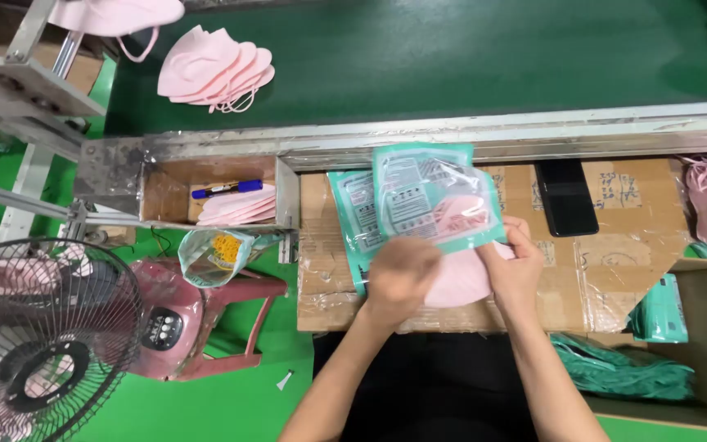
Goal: Manually packing face masks into plastic pouches and organizing them on an assembly line.
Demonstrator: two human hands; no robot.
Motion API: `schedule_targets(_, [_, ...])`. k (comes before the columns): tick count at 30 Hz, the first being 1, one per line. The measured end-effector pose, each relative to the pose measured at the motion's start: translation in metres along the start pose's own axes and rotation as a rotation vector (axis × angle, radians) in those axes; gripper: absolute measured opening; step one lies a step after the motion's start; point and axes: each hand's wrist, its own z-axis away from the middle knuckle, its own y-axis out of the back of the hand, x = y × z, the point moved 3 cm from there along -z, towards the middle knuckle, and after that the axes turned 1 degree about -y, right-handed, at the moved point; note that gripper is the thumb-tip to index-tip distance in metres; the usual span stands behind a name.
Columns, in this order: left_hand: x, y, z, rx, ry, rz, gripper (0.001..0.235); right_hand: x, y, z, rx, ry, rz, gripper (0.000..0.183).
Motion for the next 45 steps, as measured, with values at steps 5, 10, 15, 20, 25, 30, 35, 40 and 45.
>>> schedule_targets(5, [-0.017,-0.005,0.007,0.209,0.901,0.571,0.049,-0.014,0.004,-0.004,-0.023,-0.198,-0.169,0.023])
schedule_targets(10, [-0.006,-0.074,0.052,0.192,1.076,0.914,0.046,-0.015,-0.002,-0.007,0.060,-0.418,0.106,0.051])
schedule_targets(15, [-0.018,-0.071,0.048,0.421,0.917,0.637,0.042,0.025,-0.015,0.028,-0.036,-0.727,-0.822,0.038])
schedule_targets(20, [-0.021,-0.082,0.063,0.157,1.084,0.824,0.049,0.026,-0.015,0.041,-0.119,-0.819,-0.882,0.032])
schedule_targets(25, [0.016,-0.094,0.075,-0.405,0.891,0.993,0.050,0.032,-0.004,0.025,-0.014,-0.689,-0.916,0.026])
schedule_targets(30, [0.057,-0.007,-0.018,-0.177,0.415,0.327,0.027,-0.064,0.043,-0.003,-0.258,-0.128,0.015,0.030])
schedule_targets(35, [0.043,0.018,-0.054,-0.092,0.303,0.204,0.029,-0.093,0.035,0.009,-0.246,0.135,0.217,0.027])
schedule_targets(40, [0.016,0.015,-0.008,0.068,0.487,0.210,0.023,-0.112,0.047,-0.005,0.140,0.327,0.171,0.036])
schedule_targets(45, [-0.002,0.004,0.027,0.170,0.854,0.406,0.022,-0.024,0.045,0.011,-0.006,-0.272,-0.434,0.007])
